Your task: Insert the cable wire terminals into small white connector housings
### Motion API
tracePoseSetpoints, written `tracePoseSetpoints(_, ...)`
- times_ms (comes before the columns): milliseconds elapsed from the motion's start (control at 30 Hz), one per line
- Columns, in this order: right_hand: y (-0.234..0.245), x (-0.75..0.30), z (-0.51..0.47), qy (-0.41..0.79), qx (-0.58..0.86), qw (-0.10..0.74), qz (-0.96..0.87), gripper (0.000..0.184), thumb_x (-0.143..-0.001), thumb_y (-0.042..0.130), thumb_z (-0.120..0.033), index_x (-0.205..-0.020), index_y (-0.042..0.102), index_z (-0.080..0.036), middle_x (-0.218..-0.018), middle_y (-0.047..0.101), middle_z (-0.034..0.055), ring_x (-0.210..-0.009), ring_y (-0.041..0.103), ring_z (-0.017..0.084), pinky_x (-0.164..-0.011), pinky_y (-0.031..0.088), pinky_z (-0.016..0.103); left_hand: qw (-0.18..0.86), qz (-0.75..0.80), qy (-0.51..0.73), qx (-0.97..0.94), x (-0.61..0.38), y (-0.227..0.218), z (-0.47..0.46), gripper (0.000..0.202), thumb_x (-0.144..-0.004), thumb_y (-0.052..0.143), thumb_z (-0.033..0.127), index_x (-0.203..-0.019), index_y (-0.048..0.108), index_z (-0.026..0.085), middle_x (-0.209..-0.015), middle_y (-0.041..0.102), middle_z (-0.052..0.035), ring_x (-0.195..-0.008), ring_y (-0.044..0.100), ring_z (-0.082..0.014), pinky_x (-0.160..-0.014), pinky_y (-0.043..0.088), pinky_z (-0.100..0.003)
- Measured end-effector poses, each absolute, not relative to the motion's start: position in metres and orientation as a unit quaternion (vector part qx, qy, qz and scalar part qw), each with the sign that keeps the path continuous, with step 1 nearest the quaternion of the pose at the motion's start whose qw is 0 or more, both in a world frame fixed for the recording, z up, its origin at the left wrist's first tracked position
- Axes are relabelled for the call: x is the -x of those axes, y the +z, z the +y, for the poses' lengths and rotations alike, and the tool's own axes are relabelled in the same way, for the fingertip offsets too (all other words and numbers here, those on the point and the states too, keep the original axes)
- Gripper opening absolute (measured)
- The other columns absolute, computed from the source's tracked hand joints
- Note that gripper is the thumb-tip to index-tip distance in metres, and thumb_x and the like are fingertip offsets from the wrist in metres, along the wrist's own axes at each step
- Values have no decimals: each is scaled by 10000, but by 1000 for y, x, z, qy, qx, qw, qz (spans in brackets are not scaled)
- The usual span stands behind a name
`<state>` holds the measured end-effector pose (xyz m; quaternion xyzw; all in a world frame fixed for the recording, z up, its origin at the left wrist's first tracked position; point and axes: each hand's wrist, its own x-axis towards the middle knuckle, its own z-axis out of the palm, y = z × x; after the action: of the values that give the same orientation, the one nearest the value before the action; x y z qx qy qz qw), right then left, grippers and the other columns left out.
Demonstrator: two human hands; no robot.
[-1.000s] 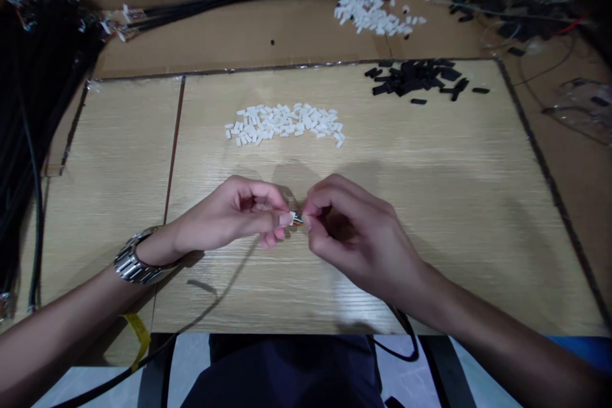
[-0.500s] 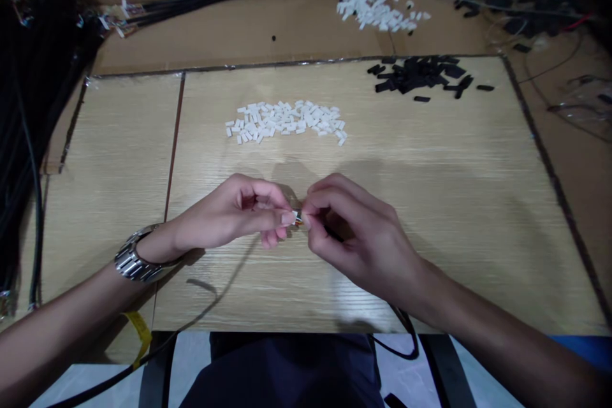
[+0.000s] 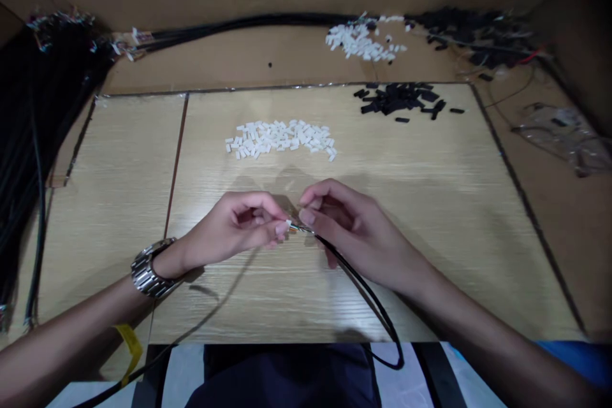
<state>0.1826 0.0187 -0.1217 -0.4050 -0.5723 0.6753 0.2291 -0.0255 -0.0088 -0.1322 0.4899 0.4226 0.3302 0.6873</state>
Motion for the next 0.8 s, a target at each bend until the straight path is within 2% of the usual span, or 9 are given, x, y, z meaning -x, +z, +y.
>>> tracePoseSetpoints(100, -121, -184, 22, 743, 384, 165, -523, 226, -892, 593, -414, -868, 587, -190, -634, 505, -52, -466, 485, 70, -331, 463, 158, 676, 417, 340, -504, 26, -136, -11, 58, -866, 669, 170, -867, 637, 121, -743, 651, 2, -639, 588, -59, -601, 485, -153)
tracePoseSetpoints(167, -121, -185, 23, 761, 373, 153, -508, 256, -904, 574, -412, -801, 583, -178, -585, 512, -52, -442, 485, 68, -332, 470, 156, 674, 418, 340, -506, 26, -137, -11, 72, -865, 671, 185, -881, 636, 125, -734, 638, 4, -636, 580, -63, -596, 477, -160)
tracePoseSetpoints(267, -121, -184, 22, 763, 373, 178, -497, 240, -900, 584, -380, -776, 576, -175, -556, 508, -60, -419, 477, 62, -331, 469, 151, 673, 424, 331, -507, 25, -136, -11, 90, -864, 671, 201, -853, 631, 121, -714, 625, 2, -618, 571, -63, -582, 463, -163)
tracePoseSetpoints(400, -121, -183, 22, 747, 386, 208, -500, 239, -879, 610, -394, -789, 590, -174, -632, 544, -43, -457, 499, 68, -348, 483, 169, 684, 426, 332, -490, 23, -136, -11, 128, -870, 659, 237, -838, 619, 120, -722, 622, -8, -609, 571, -75, -576, 484, -184)
tracePoseSetpoints(600, -122, -183, 20, 672, 439, 206, -560, 249, -870, 632, -394, -788, 639, -159, -611, 559, -33, -486, 513, 70, -436, 462, 178, 689, 428, 337, -478, 23, -140, -12, 174, -869, 661, 295, -873, 618, 126, -723, 617, -6, -622, 578, -87, -593, 504, -204)
tracePoseSetpoints(800, -122, -183, 20, 654, 453, 208, -569, 279, -868, 626, -426, -788, 628, -159, -604, 581, -18, -501, 515, 86, -464, 441, 207, 679, 432, 342, -485, 22, -145, -12, 185, -874, 653, 312, -877, 626, 129, -721, 614, 3, -597, 590, -80, -579, 477, -200)
